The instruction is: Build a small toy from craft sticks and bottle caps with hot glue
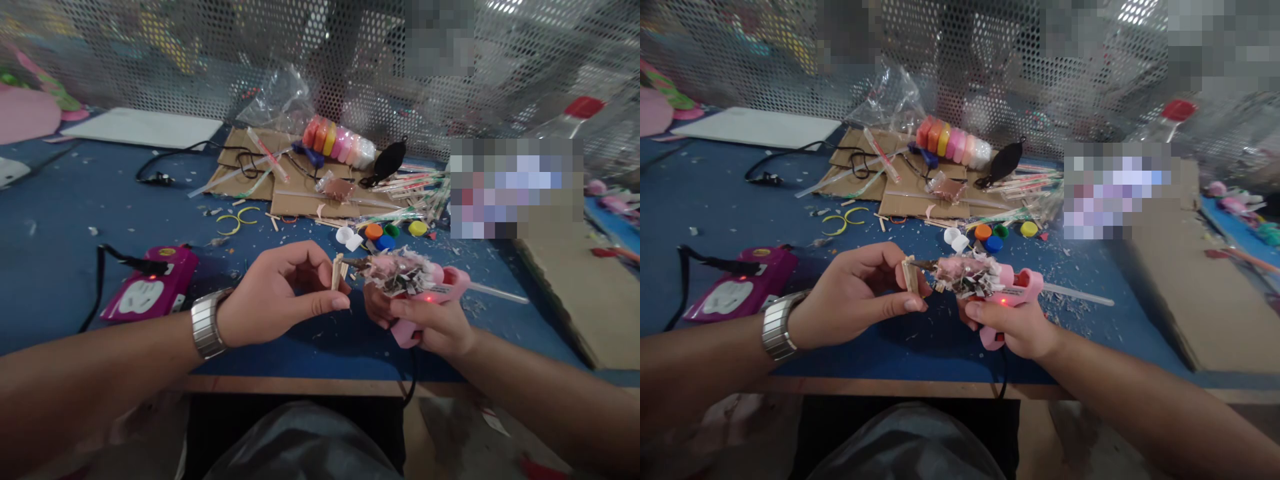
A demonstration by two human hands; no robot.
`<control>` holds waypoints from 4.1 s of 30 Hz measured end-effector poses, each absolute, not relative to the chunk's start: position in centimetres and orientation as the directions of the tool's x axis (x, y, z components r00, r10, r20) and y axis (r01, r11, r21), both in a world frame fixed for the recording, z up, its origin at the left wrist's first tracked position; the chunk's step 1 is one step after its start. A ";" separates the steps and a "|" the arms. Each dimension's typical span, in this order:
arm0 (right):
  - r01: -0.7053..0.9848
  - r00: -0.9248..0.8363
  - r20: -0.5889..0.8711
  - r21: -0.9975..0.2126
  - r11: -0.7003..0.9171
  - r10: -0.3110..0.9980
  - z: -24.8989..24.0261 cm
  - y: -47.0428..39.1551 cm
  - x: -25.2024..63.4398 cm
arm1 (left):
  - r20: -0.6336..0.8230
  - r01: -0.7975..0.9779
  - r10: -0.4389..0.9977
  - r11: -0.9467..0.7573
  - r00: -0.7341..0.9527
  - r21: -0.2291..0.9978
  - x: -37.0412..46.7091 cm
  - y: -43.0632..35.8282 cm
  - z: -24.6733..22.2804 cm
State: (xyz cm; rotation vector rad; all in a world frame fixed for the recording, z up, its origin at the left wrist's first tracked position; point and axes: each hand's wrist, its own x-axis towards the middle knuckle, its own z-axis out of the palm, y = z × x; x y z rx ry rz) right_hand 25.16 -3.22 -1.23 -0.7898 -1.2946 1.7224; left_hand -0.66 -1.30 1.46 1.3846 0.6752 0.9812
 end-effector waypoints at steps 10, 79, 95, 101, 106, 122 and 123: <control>-0.251 -0.482 0.008 -0.959 -0.130 0.876 -1.1 -3.1 25.2 | 0.156 -0.166 0.874 -0.088 0.460 0.982 -0.8 -1.4 1.5; 0.101 -0.215 -0.105 -0.991 -0.085 0.971 0.7 -0.8 25.2 | 0.156 -0.001 0.952 -0.162 0.262 0.987 -0.4 -0.4 0.8; 0.547 -0.346 0.030 -0.806 0.227 0.938 -0.4 1.0 23.1 | 0.534 0.050 0.813 -0.558 0.234 0.828 -1.0 -2.3 1.7; 0.595 -0.342 -0.007 -0.776 0.210 0.940 0.4 0.7 22.6 | 0.548 -0.066 0.809 -0.547 0.215 0.834 -0.8 -3.0 1.6; 0.568 -0.388 0.019 -0.783 0.255 0.921 0.2 0.7 23.1 | 0.544 -0.108 0.819 -0.534 0.181 0.839 -0.6 -3.1 1.7; 0.592 -0.478 0.097 -0.698 0.402 0.873 0.2 1.1 24.7 | 0.431 -0.052 0.894 -0.428 0.122 0.902 -0.8 -2.8 2.1; 0.575 -0.473 0.106 -0.715 0.397 0.875 0.1 1.0 24.7 | 0.396 -0.057 0.909 -0.392 0.131 0.918 -0.7 -2.7 2.1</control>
